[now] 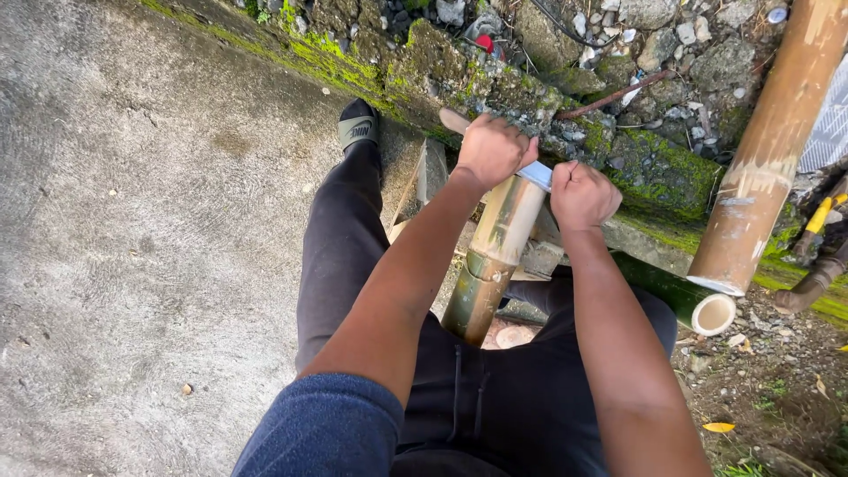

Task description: Scraping and smoothing the rim of a cut bamboo piece using a scraper and a knife.

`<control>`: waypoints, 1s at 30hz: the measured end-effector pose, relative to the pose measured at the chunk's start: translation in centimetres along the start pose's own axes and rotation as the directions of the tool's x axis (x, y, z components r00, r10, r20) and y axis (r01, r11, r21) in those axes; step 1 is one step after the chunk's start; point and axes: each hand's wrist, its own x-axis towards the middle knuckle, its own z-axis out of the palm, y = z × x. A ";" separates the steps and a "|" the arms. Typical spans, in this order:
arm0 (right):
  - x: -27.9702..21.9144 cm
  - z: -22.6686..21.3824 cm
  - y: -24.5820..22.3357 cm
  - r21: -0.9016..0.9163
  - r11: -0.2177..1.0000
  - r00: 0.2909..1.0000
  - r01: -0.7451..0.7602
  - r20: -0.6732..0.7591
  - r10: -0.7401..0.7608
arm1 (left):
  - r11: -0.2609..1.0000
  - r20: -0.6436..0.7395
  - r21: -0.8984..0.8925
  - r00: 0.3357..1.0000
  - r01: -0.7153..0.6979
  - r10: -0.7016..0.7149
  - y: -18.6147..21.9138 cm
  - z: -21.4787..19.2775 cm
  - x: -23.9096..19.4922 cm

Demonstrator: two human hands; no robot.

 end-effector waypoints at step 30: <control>-0.6 -1.2 -0.6 0.037 0.997 0.993 0.067 0.096 -0.070 | 0.996 -0.022 0.016 0.996 0.090 -0.089 0.9 -0.8 -3.1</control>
